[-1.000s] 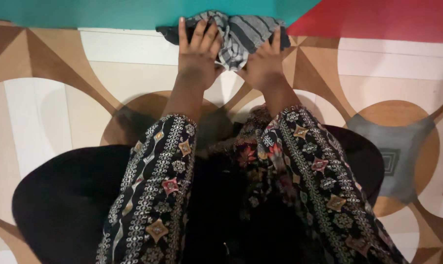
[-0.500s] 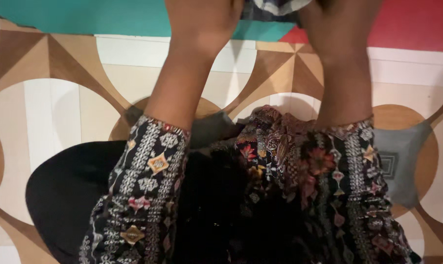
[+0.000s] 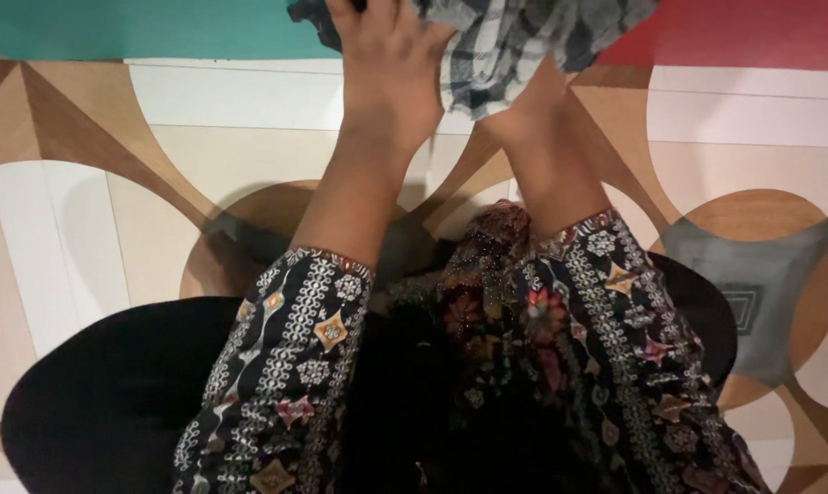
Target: The person sits on the floor and wipes the side of a wooden bed frame with a checkered cloth. The bed frame is painted in teal and red sections. The person uses both hands to rub the cloth along the surface, moving back and forth repeatedly.
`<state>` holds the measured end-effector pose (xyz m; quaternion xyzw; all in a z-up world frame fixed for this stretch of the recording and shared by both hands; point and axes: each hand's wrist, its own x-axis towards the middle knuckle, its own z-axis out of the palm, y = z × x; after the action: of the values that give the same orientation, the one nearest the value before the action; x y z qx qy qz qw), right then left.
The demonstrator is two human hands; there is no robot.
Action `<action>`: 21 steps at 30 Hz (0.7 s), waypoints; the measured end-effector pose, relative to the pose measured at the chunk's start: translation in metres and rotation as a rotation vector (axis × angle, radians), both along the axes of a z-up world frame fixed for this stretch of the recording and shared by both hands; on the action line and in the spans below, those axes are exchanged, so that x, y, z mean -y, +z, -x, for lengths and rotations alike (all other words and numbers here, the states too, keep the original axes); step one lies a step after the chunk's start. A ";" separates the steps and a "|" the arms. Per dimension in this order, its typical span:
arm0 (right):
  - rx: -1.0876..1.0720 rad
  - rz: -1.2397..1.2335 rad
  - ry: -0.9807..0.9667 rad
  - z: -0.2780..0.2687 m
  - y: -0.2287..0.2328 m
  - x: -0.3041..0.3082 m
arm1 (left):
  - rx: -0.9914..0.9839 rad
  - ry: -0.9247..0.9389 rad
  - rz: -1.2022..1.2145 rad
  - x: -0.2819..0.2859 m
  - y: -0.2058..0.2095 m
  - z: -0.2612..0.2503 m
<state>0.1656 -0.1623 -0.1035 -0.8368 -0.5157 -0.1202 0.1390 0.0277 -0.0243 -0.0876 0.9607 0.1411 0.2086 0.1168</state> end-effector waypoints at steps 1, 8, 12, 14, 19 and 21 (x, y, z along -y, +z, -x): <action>-0.004 0.019 -0.006 0.002 -0.009 -0.002 | -0.059 -0.001 0.022 0.002 -0.005 0.000; 0.054 0.241 0.002 0.029 -0.050 0.007 | -0.261 0.032 -0.117 0.019 -0.040 0.011; 0.024 0.329 0.068 0.042 -0.036 0.024 | -0.423 -0.023 -0.040 0.020 -0.041 0.035; -0.014 0.338 0.044 0.051 -0.014 0.029 | -0.413 -0.025 -0.026 0.020 -0.029 0.041; 0.107 0.172 -0.054 0.042 0.052 0.024 | -0.076 -0.026 -0.044 0.010 0.028 0.040; 0.079 -0.006 -0.044 0.027 0.069 0.018 | 0.209 -0.014 0.018 0.001 0.054 0.027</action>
<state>0.1388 -0.1807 -0.0342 -0.8421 -0.5018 -0.1580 0.1185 0.0010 -0.0254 -0.0340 0.9337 0.1232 0.3054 0.1409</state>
